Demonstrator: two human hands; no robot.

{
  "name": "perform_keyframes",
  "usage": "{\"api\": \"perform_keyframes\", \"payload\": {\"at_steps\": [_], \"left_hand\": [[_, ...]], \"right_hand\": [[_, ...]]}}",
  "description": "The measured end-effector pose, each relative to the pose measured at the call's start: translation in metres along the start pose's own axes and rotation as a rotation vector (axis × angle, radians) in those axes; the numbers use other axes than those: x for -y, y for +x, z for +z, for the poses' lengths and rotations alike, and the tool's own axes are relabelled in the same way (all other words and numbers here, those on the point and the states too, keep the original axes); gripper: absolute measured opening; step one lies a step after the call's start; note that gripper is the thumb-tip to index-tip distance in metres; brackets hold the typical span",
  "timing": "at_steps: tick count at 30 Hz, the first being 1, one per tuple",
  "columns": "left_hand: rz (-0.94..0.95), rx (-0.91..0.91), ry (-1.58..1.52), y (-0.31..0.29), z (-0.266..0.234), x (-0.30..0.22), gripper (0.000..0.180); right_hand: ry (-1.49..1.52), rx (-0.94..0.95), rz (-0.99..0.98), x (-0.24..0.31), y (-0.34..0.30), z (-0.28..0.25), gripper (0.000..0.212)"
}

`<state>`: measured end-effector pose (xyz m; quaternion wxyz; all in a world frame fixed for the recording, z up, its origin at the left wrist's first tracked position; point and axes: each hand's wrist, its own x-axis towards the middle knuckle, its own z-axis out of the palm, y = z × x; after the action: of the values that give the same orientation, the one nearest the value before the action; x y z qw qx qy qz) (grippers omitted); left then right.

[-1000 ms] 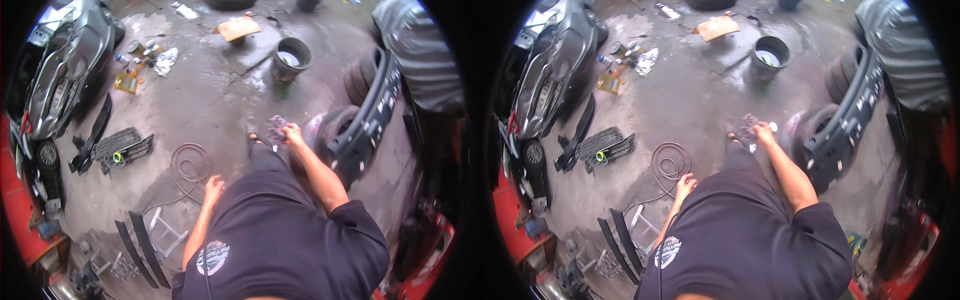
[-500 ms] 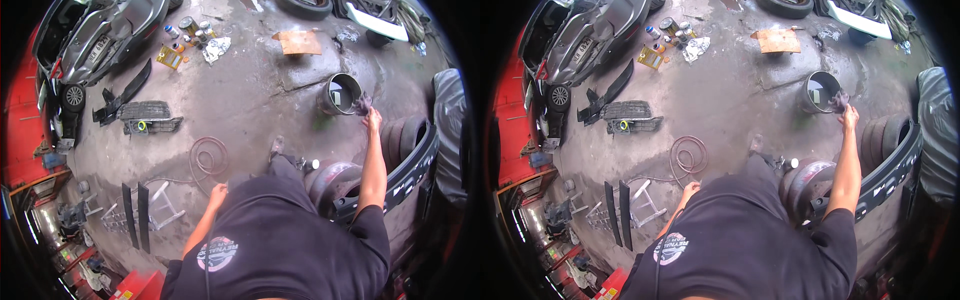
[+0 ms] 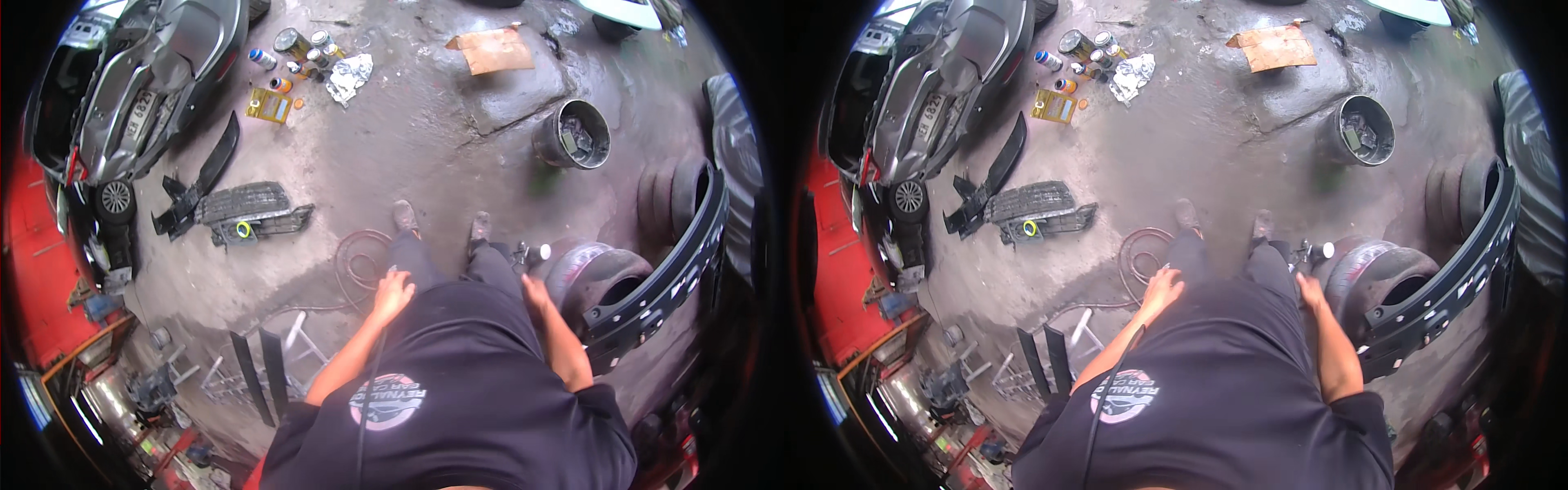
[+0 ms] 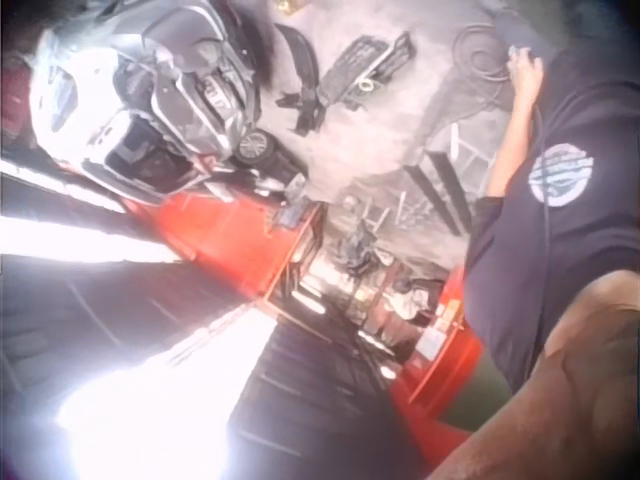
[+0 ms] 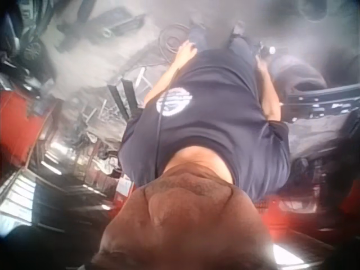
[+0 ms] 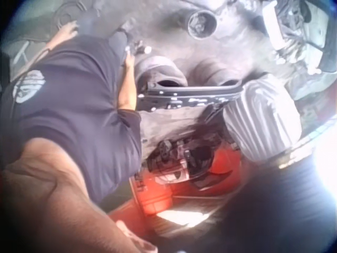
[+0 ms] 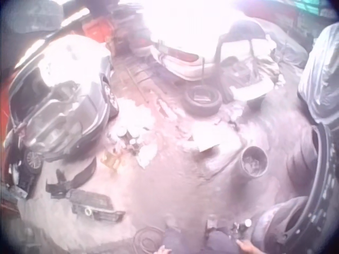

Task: The person scrubs two long, curved black plastic car parts with a yellow sponge and wipes them with a purple cloth. The person then sits on the floor and handles several paint cans and a spray gun, pouring liquid from a large can into the spray gun's container.

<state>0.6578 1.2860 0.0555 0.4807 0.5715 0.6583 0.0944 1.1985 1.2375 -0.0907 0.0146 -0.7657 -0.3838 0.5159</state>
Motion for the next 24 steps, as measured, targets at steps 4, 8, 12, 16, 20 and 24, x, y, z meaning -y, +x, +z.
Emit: {"api": "perform_keyframes", "payload": {"at_steps": [4,8,12,16,20,24], "left_hand": [[-0.026,0.244,0.176,0.006,-0.107,0.013,0.045],[0.045,0.417,0.377,0.013,-0.126,0.051,0.034],[0.230,0.511,0.487,0.028,-0.122,0.062,0.020],[0.226,0.595,0.557,0.023,-0.124,0.032,0.018],[0.048,0.711,0.427,0.017,-0.125,0.019,0.030],[-0.140,0.758,0.379,0.009,-0.103,0.016,0.030]], "right_hand": [[0.573,0.221,0.237,0.079,-0.141,0.131,0.067],[0.664,0.366,-0.036,0.160,-0.230,0.145,0.066],[0.125,0.159,0.190,0.174,-0.269,0.175,0.068],[0.129,0.320,0.306,0.260,-0.276,0.139,0.060],[0.250,0.125,0.141,0.218,-0.286,0.164,0.064],[0.228,0.173,0.161,0.180,-0.291,0.171,0.060]]}}
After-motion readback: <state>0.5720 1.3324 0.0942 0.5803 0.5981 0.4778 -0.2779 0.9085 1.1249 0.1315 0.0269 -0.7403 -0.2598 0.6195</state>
